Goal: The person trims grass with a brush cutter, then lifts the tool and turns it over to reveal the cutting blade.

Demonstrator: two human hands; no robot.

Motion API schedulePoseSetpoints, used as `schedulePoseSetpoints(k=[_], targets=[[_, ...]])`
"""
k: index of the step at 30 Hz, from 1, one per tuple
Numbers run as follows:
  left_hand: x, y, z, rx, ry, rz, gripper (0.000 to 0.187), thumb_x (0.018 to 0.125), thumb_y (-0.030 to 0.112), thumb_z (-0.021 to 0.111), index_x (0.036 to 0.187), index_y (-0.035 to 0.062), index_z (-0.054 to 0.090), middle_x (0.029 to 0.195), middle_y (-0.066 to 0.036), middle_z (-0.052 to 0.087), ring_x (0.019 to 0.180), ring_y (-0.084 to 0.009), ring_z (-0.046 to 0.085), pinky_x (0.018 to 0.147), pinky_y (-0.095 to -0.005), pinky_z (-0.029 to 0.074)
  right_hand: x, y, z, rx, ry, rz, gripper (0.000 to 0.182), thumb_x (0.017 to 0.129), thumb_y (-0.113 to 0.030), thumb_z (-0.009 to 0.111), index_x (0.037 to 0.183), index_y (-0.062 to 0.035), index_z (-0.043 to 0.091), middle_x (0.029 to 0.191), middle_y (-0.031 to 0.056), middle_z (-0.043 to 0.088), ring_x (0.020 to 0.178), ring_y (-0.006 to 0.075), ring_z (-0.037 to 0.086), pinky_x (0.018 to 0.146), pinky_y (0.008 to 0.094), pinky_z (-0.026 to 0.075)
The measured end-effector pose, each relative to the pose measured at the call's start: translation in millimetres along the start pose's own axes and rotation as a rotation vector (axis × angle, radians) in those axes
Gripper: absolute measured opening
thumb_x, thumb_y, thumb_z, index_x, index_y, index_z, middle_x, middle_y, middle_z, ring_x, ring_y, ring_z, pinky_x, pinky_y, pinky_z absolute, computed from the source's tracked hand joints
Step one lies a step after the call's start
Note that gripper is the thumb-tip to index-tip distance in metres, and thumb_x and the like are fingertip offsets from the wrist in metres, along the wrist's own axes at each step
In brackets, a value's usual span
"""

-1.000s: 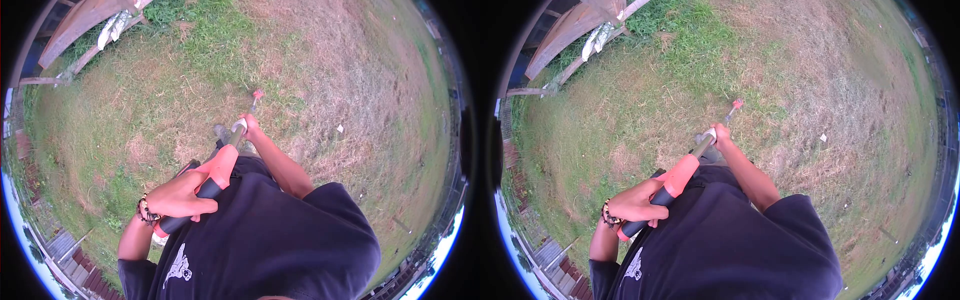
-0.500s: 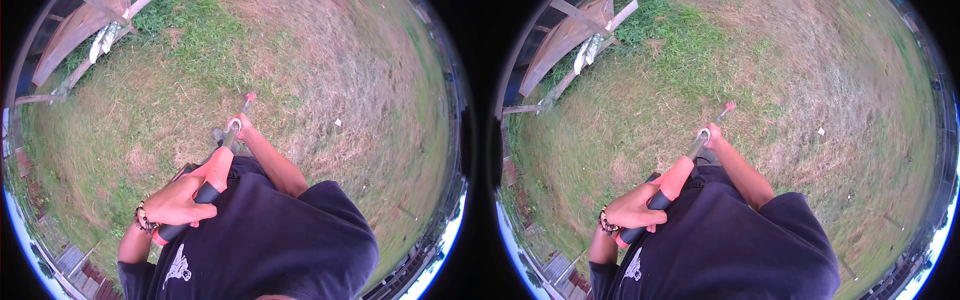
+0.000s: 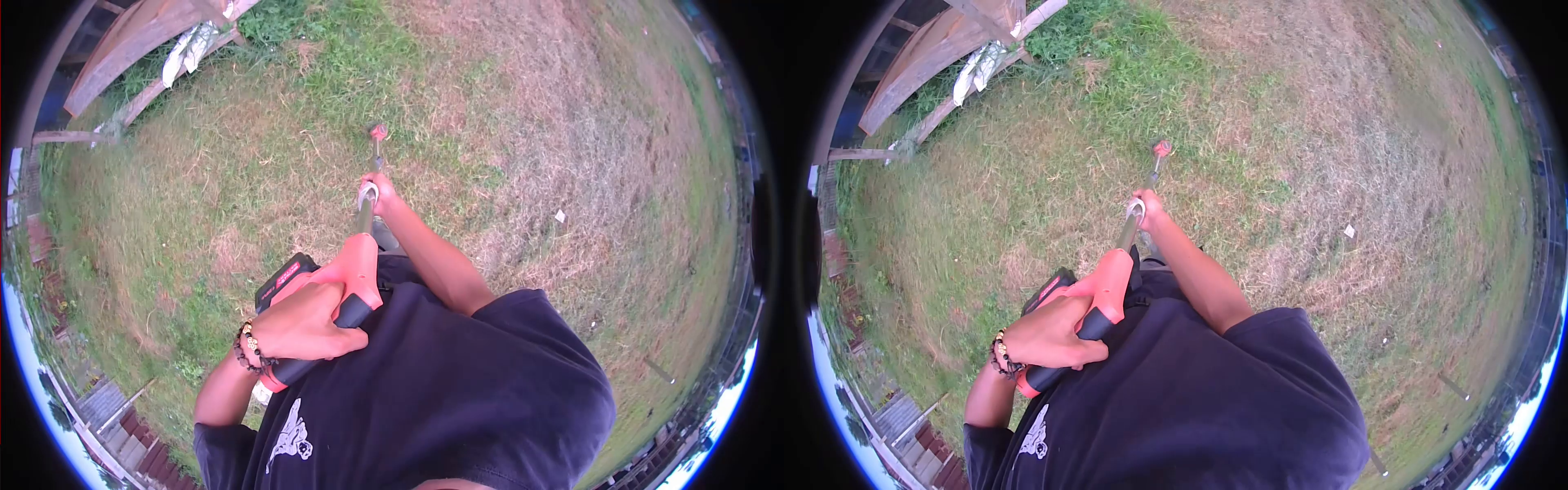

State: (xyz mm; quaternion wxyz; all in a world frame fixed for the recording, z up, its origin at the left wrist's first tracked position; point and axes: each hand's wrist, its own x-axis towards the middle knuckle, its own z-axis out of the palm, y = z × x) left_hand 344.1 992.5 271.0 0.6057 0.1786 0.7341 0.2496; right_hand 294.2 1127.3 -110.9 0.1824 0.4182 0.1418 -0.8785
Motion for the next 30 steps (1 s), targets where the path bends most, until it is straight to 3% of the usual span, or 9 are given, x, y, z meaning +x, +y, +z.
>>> schedulePoseSetpoints(k=[6, 9, 12, 13, 16, 22, 25, 30], targets=[[0, 3, -13, -0.053, -0.117, 0.059, 0.026, 0.066, 0.022, 0.056, 0.057, -0.0007, 0.047, 0.049, -0.007, 0.055, 0.047, -0.0148, 0.056, 0.047, -0.0276, 0.044, -30, -14, -37, 0.077, 0.18, -0.087, 0.013, 0.075, -0.012, 0.051, 0.064, -0.0116, 0.043, 0.048, 0.002, 0.043, 0.037, 0.018, 0.043, 0.036, 0.0321, 0.038], [14, -4, -18, -0.051, -0.189, 0.134, 0.024, 0.068, 0.019, 0.056, 0.072, -0.0038, 0.05, 0.052, -0.007, 0.056, 0.048, -0.0131, 0.057, 0.047, -0.0263, 0.045, -39, -24, -55, 0.122, 0.148, -0.13, 0.014, 0.075, -0.013, 0.05, 0.063, -0.0119, 0.042, 0.048, 0.0029, 0.042, 0.039, 0.0187, 0.043, 0.037, 0.0335, 0.037], [15, 12, -31, -0.24, -0.235, 0.054, 0.047, 0.07, 0.01, 0.056, 0.11, -0.0077, 0.04, 0.07, -0.006, 0.052, 0.05, -0.0127, 0.057, 0.047, -0.0251, 0.048, -41, -32, -58, 0.142, 0.173, -0.149, 0.013, 0.074, -0.012, 0.05, 0.064, -0.0116, 0.042, 0.048, 0.0039, 0.041, 0.04, 0.0193, 0.043, 0.038, 0.0348, 0.037], [16, 10, -33, -0.246, -0.24, 0.046, 0.046, 0.07, 0.009, 0.055, 0.11, -0.0073, 0.039, 0.071, -0.006, 0.052, 0.05, -0.0129, 0.058, 0.047, -0.0252, 0.048, -41, -33, -57, 0.14, 0.18, -0.151, 0.013, 0.074, -0.012, 0.05, 0.064, -0.0115, 0.042, 0.048, 0.0038, 0.041, 0.04, 0.0193, 0.043, 0.038, 0.035, 0.037], [14, 3, -32, -0.213, -0.236, 0.019, 0.044, 0.069, 0.01, 0.056, 0.107, -0.0073, 0.042, 0.07, -0.006, 0.053, 0.05, -0.0131, 0.058, 0.047, -0.025, 0.048, -39, -32, -48, 0.095, 0.219, -0.158, 0.013, 0.075, -0.012, 0.05, 0.064, -0.011, 0.043, 0.049, 0.0036, 0.042, 0.04, 0.019, 0.044, 0.037, 0.0346, 0.038], [8, -8, -24, 0.103, 0.001, 0.132, 0.029, 0.063, 0.024, 0.058, 0.069, -0.0022, 0.049, 0.048, -0.007, 0.046, 0.041, -0.0183, 0.048, 0.044, -0.0321, 0.039, -16, -17, -3, 0.022, -0.001, -0.1, 0.014, 0.076, -0.013, 0.051, 0.063, -0.0108, 0.046, 0.047, 0.0025, 0.046, 0.038, 0.0167, 0.046, 0.037, 0.0297, 0.04], [13, -11, -19, 0.195, 0.103, 0.147, 0.029, 0.061, 0.024, 0.058, 0.063, -0.0016, 0.046, 0.048, -0.008, 0.044, 0.044, -0.0194, 0.047, 0.045, -0.0328, 0.037, 11, -16, 16, -0.018, -0.131, -0.059, 0.016, 0.076, -0.013, 0.051, 0.061, -0.0114, 0.047, 0.048, 0.0009, 0.047, 0.039, 0.0146, 0.047, 0.039, 0.0291, 0.042], [16, -11, -25, 0.133, 0.201, 0.114, 0.031, 0.06, 0.023, 0.059, 0.053, -0.002, 0.042, 0.046, -0.009, 0.043, 0.043, -0.021, 0.047, 0.044, -0.0328, 0.037, 31, -22, 41, -0.023, -0.094, -0.067, 0.014, 0.075, -0.011, 0.052, 0.062, -0.0105, 0.046, 0.05, 0.0014, 0.048, 0.04, 0.0139, 0.047, 0.041, 0.028, 0.044]])
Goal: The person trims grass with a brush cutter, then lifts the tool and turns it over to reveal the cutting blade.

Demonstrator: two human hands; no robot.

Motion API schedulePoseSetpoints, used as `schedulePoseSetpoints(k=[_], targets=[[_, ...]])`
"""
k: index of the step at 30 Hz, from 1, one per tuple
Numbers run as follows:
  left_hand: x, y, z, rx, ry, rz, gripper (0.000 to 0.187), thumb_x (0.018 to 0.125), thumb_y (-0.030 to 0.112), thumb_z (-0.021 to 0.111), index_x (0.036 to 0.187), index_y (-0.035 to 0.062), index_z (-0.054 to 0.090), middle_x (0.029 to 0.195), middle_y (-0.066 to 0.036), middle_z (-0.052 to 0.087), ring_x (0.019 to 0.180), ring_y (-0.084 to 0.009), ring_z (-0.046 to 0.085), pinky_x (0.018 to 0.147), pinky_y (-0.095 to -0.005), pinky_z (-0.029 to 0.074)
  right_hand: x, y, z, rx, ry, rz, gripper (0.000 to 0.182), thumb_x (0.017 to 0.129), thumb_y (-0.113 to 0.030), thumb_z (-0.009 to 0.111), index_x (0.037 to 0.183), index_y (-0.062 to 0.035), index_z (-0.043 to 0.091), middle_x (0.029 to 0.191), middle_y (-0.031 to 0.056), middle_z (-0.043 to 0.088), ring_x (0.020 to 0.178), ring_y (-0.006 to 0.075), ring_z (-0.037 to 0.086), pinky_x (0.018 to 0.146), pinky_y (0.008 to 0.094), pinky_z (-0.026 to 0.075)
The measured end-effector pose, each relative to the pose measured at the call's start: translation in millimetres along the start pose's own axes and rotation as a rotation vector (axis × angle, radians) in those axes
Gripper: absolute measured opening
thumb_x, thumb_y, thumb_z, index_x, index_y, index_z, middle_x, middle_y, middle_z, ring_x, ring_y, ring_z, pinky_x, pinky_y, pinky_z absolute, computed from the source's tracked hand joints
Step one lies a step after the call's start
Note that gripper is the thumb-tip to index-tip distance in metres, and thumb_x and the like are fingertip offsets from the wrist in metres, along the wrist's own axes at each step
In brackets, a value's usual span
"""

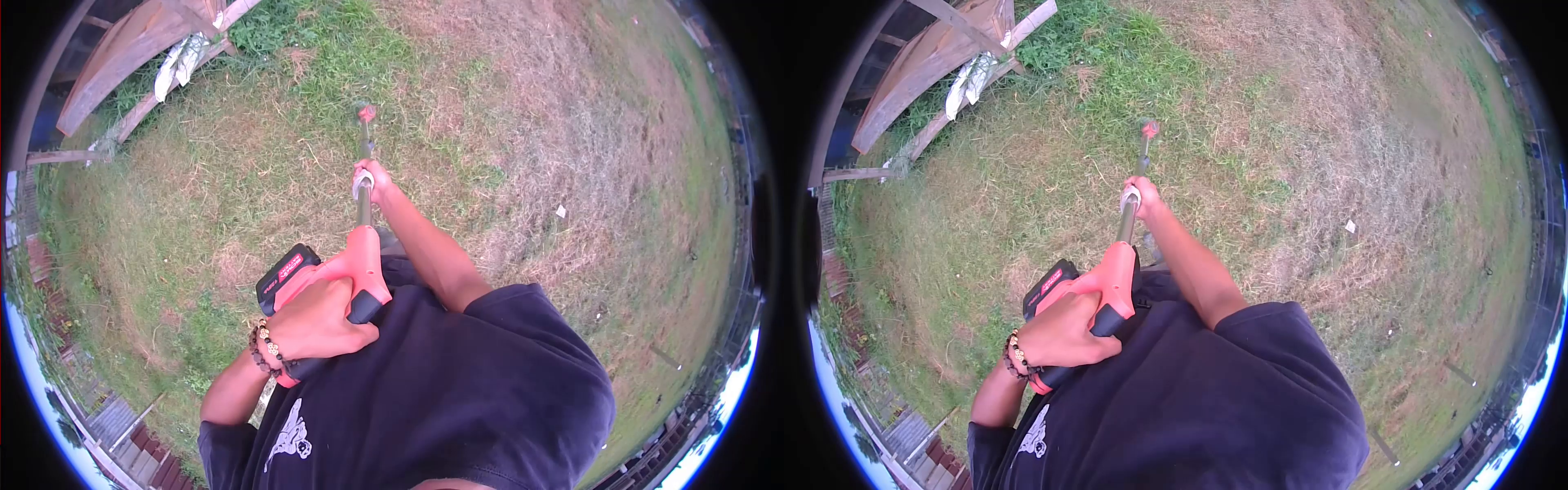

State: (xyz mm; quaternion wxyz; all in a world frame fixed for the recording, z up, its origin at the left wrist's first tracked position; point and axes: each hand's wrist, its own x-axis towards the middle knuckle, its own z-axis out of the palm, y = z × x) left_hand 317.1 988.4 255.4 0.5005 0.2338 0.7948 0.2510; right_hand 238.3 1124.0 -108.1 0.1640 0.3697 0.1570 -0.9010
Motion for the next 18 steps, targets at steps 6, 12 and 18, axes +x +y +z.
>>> schedulePoseSetpoints(k=[6, 12, 18], targets=[[0, -4, -17, 0.088, -0.147, 0.176, 0.031, 0.061, 0.025, 0.059, 0.061, -0.0034, 0.046, 0.052, -0.014, 0.048, 0.048, -0.0244, 0.051, 0.048, -0.0338, 0.04, -43, -11, -26, 0.175, 0.116, -0.019, 0.009, 0.074, -0.008, 0.049, 0.068, -0.0096, 0.043, 0.051, 0.0015, 0.045, 0.041, 0.0149, 0.046, 0.04, 0.0286, 0.043], [22, 21, -28, -0.026, -0.452, 0.08, 0.029, 0.064, 0.025, 0.058, 0.064, -0.0027, 0.05, 0.052, -0.009, 0.055, 0.05, -0.0204, 0.058, 0.05, -0.0299, 0.045, -101, -25, -84, 0.287, 0.225, -0.122, 0.011, 0.075, -0.008, 0.05, 0.068, -0.0106, 0.042, 0.05, 0.0003, 0.044, 0.041, 0.0134, 0.045, 0.04, 0.0279, 0.044], [44, 30, -22, 0.182, -0.409, 0.232, 0.032, 0.064, 0.026, 0.059, 0.069, -0.0044, 0.052, 0.059, -0.013, 0.058, 0.057, -0.0236, 0.06, 0.056, -0.0317, 0.047, -115, -40, -112, 0.253, 0.275, -0.104, 0.01, 0.078, -0.011, 0.052, 0.074, -0.0095, 0.043, 0.053, 0.0016, 0.043, 0.044, 0.0156, 0.046, 0.042, 0.0328, 0.044]])
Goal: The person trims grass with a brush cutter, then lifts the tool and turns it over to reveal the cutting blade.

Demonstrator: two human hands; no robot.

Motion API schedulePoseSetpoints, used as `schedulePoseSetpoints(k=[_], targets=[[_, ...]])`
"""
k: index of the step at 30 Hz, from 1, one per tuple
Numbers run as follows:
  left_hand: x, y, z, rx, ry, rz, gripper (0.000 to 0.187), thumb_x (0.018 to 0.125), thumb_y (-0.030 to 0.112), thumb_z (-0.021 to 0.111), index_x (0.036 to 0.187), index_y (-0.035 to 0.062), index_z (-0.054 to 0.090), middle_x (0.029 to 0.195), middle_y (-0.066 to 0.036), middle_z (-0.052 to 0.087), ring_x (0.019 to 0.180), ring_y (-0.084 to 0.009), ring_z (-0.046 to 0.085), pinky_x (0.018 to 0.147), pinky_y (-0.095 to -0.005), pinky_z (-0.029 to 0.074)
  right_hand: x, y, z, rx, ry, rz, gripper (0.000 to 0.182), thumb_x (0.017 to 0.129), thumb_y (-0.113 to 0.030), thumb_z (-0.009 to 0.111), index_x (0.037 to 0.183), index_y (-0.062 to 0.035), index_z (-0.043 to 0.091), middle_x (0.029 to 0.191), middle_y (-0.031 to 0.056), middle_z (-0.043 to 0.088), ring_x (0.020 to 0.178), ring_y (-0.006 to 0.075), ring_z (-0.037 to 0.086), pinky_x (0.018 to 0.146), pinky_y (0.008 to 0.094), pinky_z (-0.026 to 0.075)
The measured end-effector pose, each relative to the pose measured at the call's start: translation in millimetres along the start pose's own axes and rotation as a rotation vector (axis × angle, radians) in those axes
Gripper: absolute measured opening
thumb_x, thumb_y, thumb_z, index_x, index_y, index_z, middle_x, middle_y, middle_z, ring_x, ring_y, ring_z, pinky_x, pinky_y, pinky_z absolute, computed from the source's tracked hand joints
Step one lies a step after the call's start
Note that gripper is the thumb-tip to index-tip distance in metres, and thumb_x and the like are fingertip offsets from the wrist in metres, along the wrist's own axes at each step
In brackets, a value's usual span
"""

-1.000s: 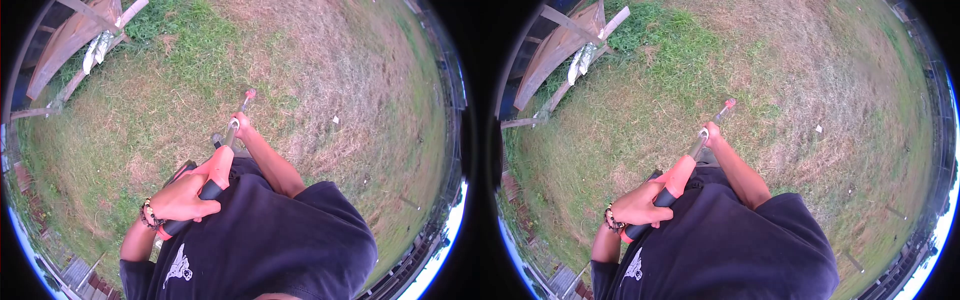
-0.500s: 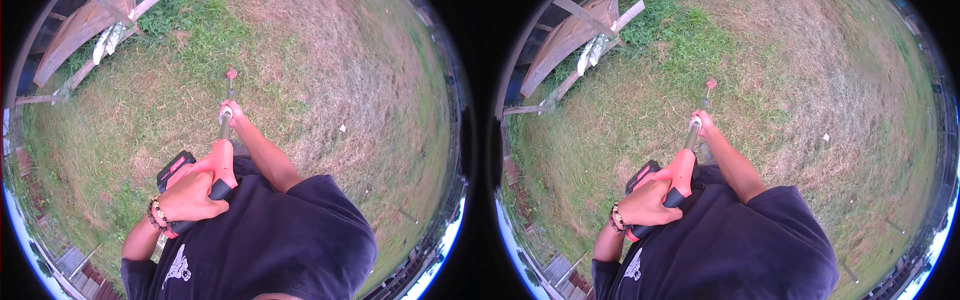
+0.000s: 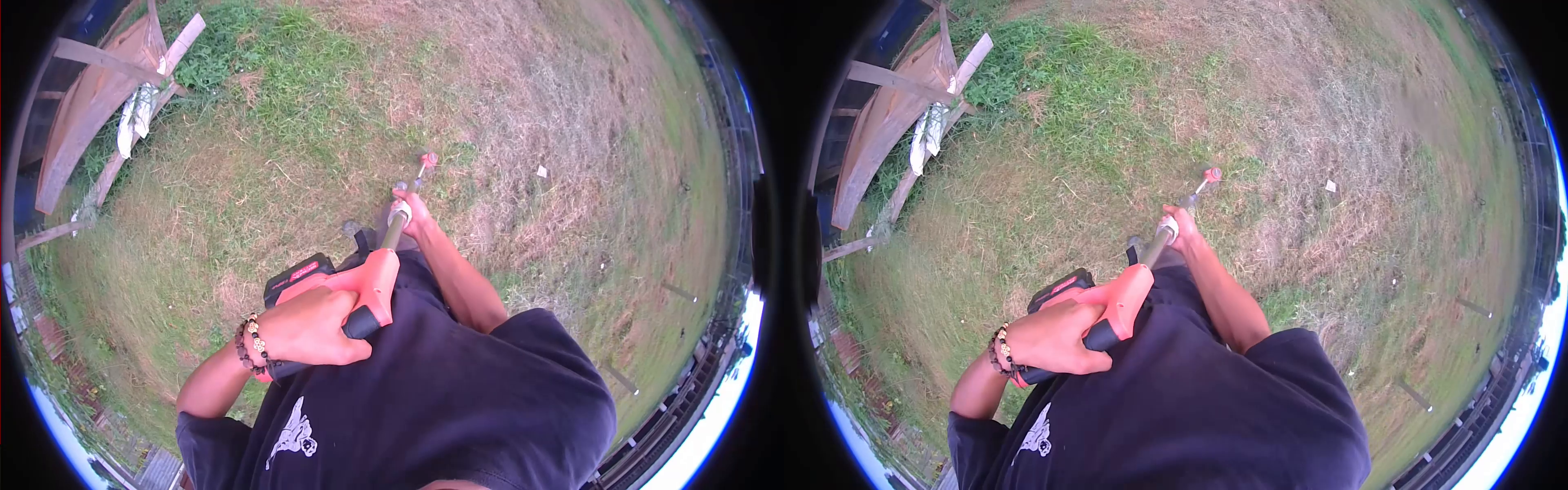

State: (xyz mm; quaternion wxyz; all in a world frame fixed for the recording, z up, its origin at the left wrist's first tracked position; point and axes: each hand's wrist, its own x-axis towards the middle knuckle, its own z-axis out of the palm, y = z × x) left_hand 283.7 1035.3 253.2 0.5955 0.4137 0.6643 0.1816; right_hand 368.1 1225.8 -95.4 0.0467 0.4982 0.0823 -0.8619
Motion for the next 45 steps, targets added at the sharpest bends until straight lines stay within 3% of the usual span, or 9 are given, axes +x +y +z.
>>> schedulePoseSetpoints(k=[3, 6, 9, 13, 16, 29, 32, 39, 45], targets=[[-4, 29, -13, 0.068, -0.07, -0.17, 0.034, 0.064, 0.027, 0.059, 0.069, -0.0066, 0.052, 0.062, -0.019, 0.057, 0.059, -0.031, 0.059, 0.058, -0.0358, 0.047, 15, 0, 15, -0.11, -0.028, 0.076, 0.01, 0.075, -0.011, 0.053, 0.074, -0.009, 0.043, 0.055, 0.0035, 0.045, 0.045, 0.0178, 0.047, 0.043, 0.0365, 0.043], [-8, 51, -19, 0.15, -0.069, -0.261, 0.035, 0.064, 0.027, 0.058, 0.069, -0.0069, 0.052, 0.061, -0.02, 0.057, 0.06, -0.0318, 0.059, 0.059, -0.037, 0.047, 10, 3, 52, -0.273, -0.126, 0.142, 0.009, 0.073, -0.013, 0.053, 0.069, -0.0101, 0.046, 0.05, 0.0033, 0.047, 0.041, 0.0186, 0.049, 0.043, 0.0353, 0.046], [-2, 64, -23, 0.187, -0.031, -0.311, 0.034, 0.063, 0.026, 0.058, 0.065, -0.0083, 0.052, 0.059, -0.021, 0.056, 0.057, -0.032, 0.058, 0.057, -0.0375, 0.047, 32, 7, 75, -0.328, -0.246, 0.172, 0.011, 0.07, -0.014, 0.054, 0.073, -0.0068, 0.046, 0.058, 0.0064, 0.048, 0.048, 0.0219, 0.051, 0.046, 0.0418, 0.045], [22, 77, -29, 0.175, -0.019, -0.365, 0.032, 0.062, 0.024, 0.056, 0.057, -0.0075, 0.051, 0.054, -0.02, 0.055, 0.051, -0.0309, 0.056, 0.052, -0.0368, 0.046, 54, 1, 97, -0.436, -0.325, 0.267, 0.01, 0.069, -0.016, 0.054, 0.07, -0.0075, 0.048, 0.059, 0.0077, 0.051, 0.049, 0.023, 0.054, 0.046, 0.0388, 0.046], [41, 81, -34, 0.146, -0.082, -0.421, 0.039, 0.062, 0.028, 0.06, 0.066, -0.0093, 0.05, 0.059, -0.02, 0.054, 0.056, -0.0309, 0.056, 0.054, -0.0366, 0.044, 54, -8, 105, -0.4, -0.326, 0.231, 0.013, 0.068, -0.016, 0.055, 0.059, -0.0125, 0.046, 0.048, 0.0027, 0.046, 0.039, 0.0195, 0.047, 0.043, 0.0371, 0.043], [71, 97, -55, 0.12, -0.186, -0.264, 0.038, 0.064, 0.026, 0.059, 0.078, -0.0077, 0.05, 0.066, -0.018, 0.056, 0.063, -0.0289, 0.057, 0.059, -0.0347, 0.044, 11, -95, 13, -0.3, -0.016, 0.09, 0.006, 0.067, -0.012, 0.051, 0.066, -0.0096, 0.046, 0.056, 0.0057, 0.049, 0.045, 0.0216, 0.049, 0.045, 0.0388, 0.045], [79, 78, -46, 0.029, -0.029, -0.091, 0.034, 0.064, 0.028, 0.057, 0.061, -0.006, 0.051, 0.056, -0.018, 0.055, 0.055, -0.028, 0.058, 0.054, -0.0357, 0.045, 21, -105, -14, -0.275, 0.005, 0.028, 0.006, 0.067, -0.01, 0.051, 0.07, -0.0057, 0.048, 0.058, 0.0077, 0.047, 0.05, 0.023, 0.051, 0.045, 0.0406, 0.045], [71, 95, -50, 0.044, -0.004, -0.182, 0.036, 0.064, 0.028, 0.058, 0.063, -0.007, 0.051, 0.058, -0.02, 0.056, 0.057, -0.0313, 0.058, 0.056, -0.0375, 0.045, 12, -98, 28, -0.397, -0.004, 0.064, 0.009, 0.068, -0.012, 0.053, 0.069, -0.0079, 0.046, 0.055, 0.006, 0.046, 0.045, 0.0219, 0.05, 0.043, 0.0397, 0.045], [72, 101, -47, 0.062, 0.103, -0.342, 0.036, 0.063, 0.028, 0.059, 0.066, -0.0076, 0.052, 0.06, -0.021, 0.056, 0.059, -0.0328, 0.058, 0.058, -0.0386, 0.046, 54, -81, 84, -0.458, -0.263, 0.189, 0.005, 0.071, -0.013, 0.052, 0.07, -0.0084, 0.051, 0.057, 0.0057, 0.05, 0.045, 0.0201, 0.051, 0.04, 0.0372, 0.044]])
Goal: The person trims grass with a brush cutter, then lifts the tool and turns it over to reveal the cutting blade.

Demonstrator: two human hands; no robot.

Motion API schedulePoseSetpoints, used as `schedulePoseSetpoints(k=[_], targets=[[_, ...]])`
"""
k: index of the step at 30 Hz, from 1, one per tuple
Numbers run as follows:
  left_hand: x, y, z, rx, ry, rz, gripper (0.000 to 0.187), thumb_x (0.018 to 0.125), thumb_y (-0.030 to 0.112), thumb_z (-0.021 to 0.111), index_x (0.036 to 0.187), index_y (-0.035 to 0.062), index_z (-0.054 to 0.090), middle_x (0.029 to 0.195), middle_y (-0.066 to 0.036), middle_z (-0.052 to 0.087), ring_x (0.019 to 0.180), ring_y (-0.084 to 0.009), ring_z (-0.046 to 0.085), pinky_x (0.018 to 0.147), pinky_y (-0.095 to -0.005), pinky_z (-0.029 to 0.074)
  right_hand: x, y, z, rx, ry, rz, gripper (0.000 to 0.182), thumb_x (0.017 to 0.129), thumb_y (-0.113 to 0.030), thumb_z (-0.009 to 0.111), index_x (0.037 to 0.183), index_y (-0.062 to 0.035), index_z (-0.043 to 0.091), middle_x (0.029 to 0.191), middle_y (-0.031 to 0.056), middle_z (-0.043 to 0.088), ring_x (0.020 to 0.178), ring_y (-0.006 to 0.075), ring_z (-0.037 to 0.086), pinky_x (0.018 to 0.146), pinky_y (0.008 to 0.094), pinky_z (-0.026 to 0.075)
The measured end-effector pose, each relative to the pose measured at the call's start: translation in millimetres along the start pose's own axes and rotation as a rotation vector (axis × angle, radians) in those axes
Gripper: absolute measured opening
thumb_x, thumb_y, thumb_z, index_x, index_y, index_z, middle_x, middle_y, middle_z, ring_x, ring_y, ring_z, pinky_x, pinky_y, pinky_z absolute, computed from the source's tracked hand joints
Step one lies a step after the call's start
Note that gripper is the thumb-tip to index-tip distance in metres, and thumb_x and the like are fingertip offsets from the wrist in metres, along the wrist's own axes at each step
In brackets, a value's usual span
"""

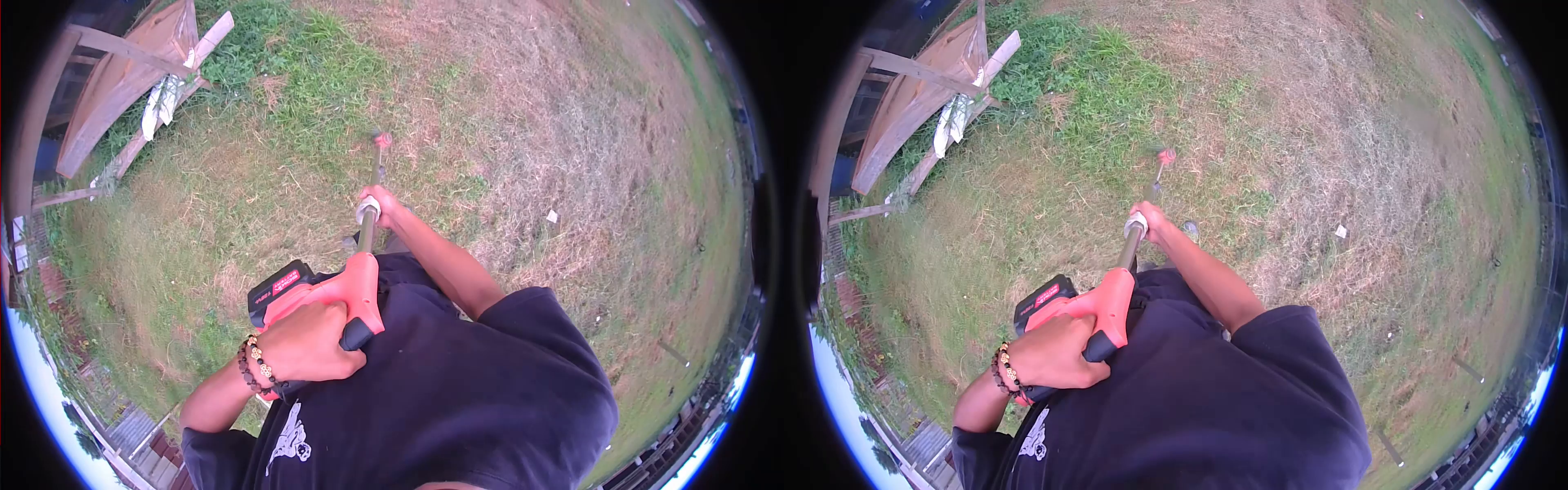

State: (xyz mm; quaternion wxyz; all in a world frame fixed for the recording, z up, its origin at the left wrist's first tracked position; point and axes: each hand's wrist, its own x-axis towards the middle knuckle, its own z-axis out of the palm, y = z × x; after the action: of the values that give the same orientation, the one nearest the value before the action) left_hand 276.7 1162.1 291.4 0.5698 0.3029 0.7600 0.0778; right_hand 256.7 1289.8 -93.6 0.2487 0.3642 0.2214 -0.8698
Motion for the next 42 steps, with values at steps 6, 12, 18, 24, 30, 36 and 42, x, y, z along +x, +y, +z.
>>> schedulePoseSetpoints(k=[6, 12, 18, 24, 30, 36, 42], targets=[[24, 5, 1, -0.03, 0.061, -0.108, 0.036, 0.063, 0.027, 0.059, 0.068, -0.0078, 0.052, 0.063, -0.021, 0.057, 0.064, -0.031, 0.059, 0.059, -0.0378, 0.046, 49, -19, 11, -0.072, -0.097, -0.09, 0.009, 0.076, -0.016, 0.049, 0.075, -0.0084, 0.054, 0.058, 0.0063, 0.051, 0.049, 0.0203, 0.054, 0.042, 0.0383, 0.046], [30, 13, -12, -0.052, 0.04, -0.067, 0.038, 0.062, 0.028, 0.06, 0.072, -0.0077, 0.05, 0.064, -0.02, 0.056, 0.062, -0.031, 0.057, 0.059, -0.0367, 0.044, 34, -42, -1, -0.058, -0.055, -0.046, 0.006, 0.069, -0.014, 0.054, 0.068, -0.0102, 0.05, 0.053, 0.0035, 0.048, 0.045, 0.019, 0.05, 0.044, 0.0373, 0.044], [35, 19, -17, -0.065, 0.044, 0.101, 0.037, 0.063, 0.028, 0.058, 0.072, -0.007, 0.051, 0.063, -0.018, 0.057, 0.061, -0.0306, 0.057, 0.059, -0.0368, 0.045, -31, -55, -33, -0.013, 0.19, -0.073, 0.005, 0.068, -0.012, 0.052, 0.066, -0.0086, 0.048, 0.055, 0.0058, 0.047, 0.045, 0.0208, 0.049, 0.044, 0.0384, 0.045], [57, 16, -7, -0.19, 0.135, 0.198, 0.037, 0.063, 0.028, 0.059, 0.075, -0.006, 0.052, 0.062, -0.017, 0.057, 0.061, -0.0296, 0.058, 0.058, -0.0363, 0.045, -27, -63, -75, 0.039, 0.175, -0.178, 0.006, 0.069, -0.011, 0.051, 0.07, -0.0055, 0.049, 0.057, 0.0074, 0.047, 0.046, 0.0217, 0.05, 0.043, 0.0387, 0.045], [62, 37, -7, -0.116, 0.195, 0.109, 0.03, 0.061, 0.024, 0.058, 0.062, -0.0048, 0.049, 0.054, -0.017, 0.052, 0.054, -0.03, 0.055, 0.053, -0.0373, 0.043, -20, -88, -46, 0.008, 0.105, -0.183, 0.008, 0.07, -0.013, 0.054, 0.067, -0.0089, 0.048, 0.053, 0.0038, 0.045, 0.043, 0.019, 0.047, 0.042, 0.0365, 0.044], [82, 61, -12, -0.062, 0.095, -0.017, 0.03, 0.061, 0.024, 0.058, 0.065, -0.004, 0.049, 0.057, -0.019, 0.053, 0.057, -0.0317, 0.056, 0.055, -0.0375, 0.043, 15, -98, -33, 0.184, -0.062, -0.113, 0.013, 0.079, -0.014, 0.051, 0.067, -0.0082, 0.048, 0.053, 0.0049, 0.051, 0.043, 0.0164, 0.049, 0.042, 0.0292, 0.044], [90, 67, -14, -0.138, 0.163, -0.027, 0.026, 0.06, 0.022, 0.057, 0.056, -0.0019, 0.046, 0.05, -0.012, 0.049, 0.048, -0.0258, 0.052, 0.049, -0.0358, 0.041, 24, -106, -44, 0.445, -0.174, -0.05, 0.017, 0.08, -0.013, 0.047, 0.064, -0.0084, 0.046, 0.05, 0.0039, 0.048, 0.043, 0.0146, 0.049, 0.042, 0.0278, 0.044]])
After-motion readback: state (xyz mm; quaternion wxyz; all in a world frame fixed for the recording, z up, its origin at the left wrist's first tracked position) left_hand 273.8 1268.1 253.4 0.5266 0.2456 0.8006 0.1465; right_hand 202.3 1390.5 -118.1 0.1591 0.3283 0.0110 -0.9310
